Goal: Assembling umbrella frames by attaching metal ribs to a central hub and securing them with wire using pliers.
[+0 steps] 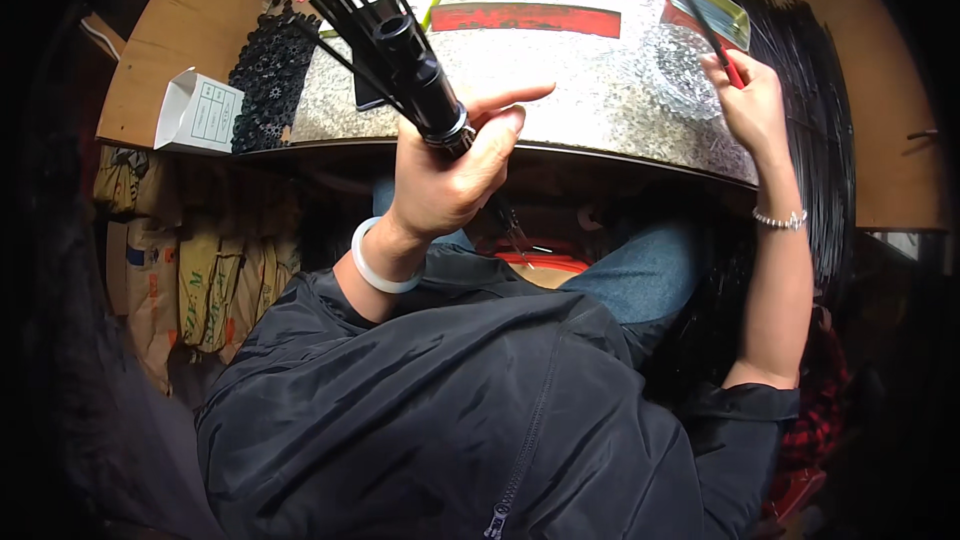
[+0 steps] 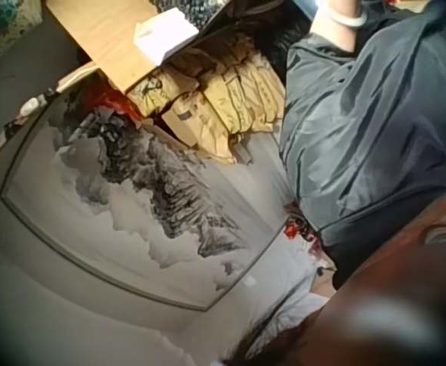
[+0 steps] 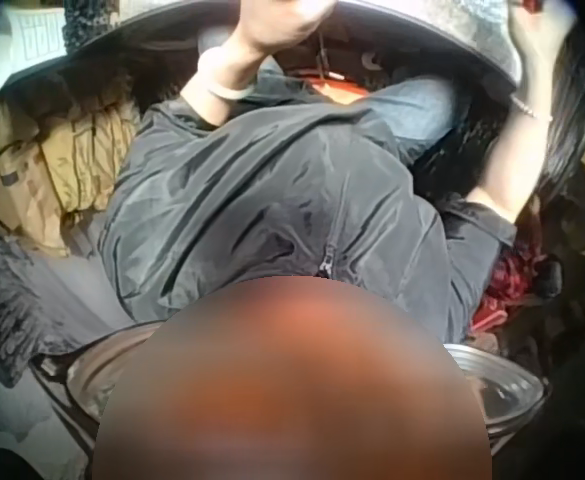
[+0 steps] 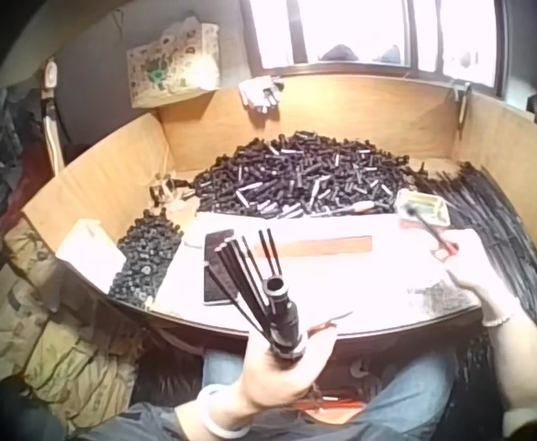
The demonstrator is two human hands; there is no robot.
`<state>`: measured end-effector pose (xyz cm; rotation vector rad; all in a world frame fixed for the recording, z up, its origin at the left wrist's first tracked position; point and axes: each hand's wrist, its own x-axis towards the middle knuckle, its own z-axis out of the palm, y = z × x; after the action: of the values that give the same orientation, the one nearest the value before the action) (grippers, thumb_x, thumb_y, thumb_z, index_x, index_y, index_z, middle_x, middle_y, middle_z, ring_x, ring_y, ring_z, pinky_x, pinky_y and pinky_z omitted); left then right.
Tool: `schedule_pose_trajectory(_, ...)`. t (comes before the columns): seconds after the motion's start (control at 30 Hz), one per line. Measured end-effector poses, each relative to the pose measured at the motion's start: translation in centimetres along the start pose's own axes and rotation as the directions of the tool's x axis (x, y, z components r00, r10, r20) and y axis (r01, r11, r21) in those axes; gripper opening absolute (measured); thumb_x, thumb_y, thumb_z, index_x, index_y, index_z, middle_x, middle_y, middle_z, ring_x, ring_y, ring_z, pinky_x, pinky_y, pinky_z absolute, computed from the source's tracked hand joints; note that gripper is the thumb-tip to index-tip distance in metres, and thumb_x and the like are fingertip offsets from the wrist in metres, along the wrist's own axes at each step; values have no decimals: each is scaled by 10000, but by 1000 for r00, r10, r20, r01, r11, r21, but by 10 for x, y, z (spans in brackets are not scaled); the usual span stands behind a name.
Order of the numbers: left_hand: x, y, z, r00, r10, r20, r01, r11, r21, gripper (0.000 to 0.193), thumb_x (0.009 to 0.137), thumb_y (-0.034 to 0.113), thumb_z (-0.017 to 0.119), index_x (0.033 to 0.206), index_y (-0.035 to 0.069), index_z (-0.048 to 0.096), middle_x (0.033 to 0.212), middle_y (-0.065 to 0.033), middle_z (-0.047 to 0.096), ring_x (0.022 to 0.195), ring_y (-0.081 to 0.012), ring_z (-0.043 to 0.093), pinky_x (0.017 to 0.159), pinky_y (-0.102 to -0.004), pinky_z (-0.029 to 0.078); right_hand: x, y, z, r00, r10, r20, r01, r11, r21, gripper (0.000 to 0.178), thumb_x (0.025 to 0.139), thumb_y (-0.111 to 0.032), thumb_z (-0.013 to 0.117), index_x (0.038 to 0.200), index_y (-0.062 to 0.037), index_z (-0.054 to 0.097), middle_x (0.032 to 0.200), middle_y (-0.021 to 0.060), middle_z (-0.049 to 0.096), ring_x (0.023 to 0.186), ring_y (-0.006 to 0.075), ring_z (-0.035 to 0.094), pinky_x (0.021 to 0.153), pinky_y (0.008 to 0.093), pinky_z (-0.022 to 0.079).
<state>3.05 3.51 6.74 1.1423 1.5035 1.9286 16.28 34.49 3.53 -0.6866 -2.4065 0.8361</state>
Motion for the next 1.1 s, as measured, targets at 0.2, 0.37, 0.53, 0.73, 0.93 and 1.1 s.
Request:
schedule_pose_trajectory(0.2,-3,5,6,999,-34,11,35,999,-22,265,878,-15,495,1117,-41,606,516,77,446,435,18,345,410,-162,239,-66,-131,28,975,44,218,-201,590,782,243,900,-172,575,955,60,617,599,-29,477,532,56,421,522,207,338)
schedule_pose_trajectory(0.37,-5,-3,10,998,67,-1,-67,997,45,262,876,-15,495,1110,-46,607,637,11,568,583,-40,516,544,-170,394,-92,-174,44,916,-372,-148,401,862,311,114,767,-43,693,868,4,669,728,85,641,628,144,588,565,261,451)
schedule_pose_trajectory(0.53,-10,-4,5,992,106,73,-101,993,-67,347,815,-70,509,1158,-86,556,703,-10,555,610,-41,475,533,-199,385,-98,-184,72,719,-604,-345,680,715,165,232,679,-41,724,895,5,654,712,102,607,621,230,597,560,306,476)
schedule_pose_trajectory(0.73,-15,-8,5,984,164,64,-152,976,-159,364,814,-65,541,1171,-129,518,658,-16,521,586,-50,457,514,-202,355,-96,-187,81,661,-639,-394,731,666,146,231,696,-12,712,913,24,643,689,87,590,576,191,547,522,272,428)
schedule_pose_trajectory(0.93,-16,-1,3,998,48,36,-37,965,-259,207,740,-61,564,943,-53,604,1038,-194,641,824,-176,638,658,-278,513,-94,-188,84,639,-652,-408,746,654,123,314,634,-113,726,917,2,654,634,45,524,536,180,500,507,277,404)
schedule_pose_trajectory(1.1,-16,-7,1,986,147,78,-133,977,-168,425,764,-88,610,1182,-102,533,651,-5,534,569,-51,468,528,-199,372,-93,-190,82,613,-689,-386,767,637,80,314,629,-128,720,913,-7,657,624,39,517,532,186,502,504,281,403)
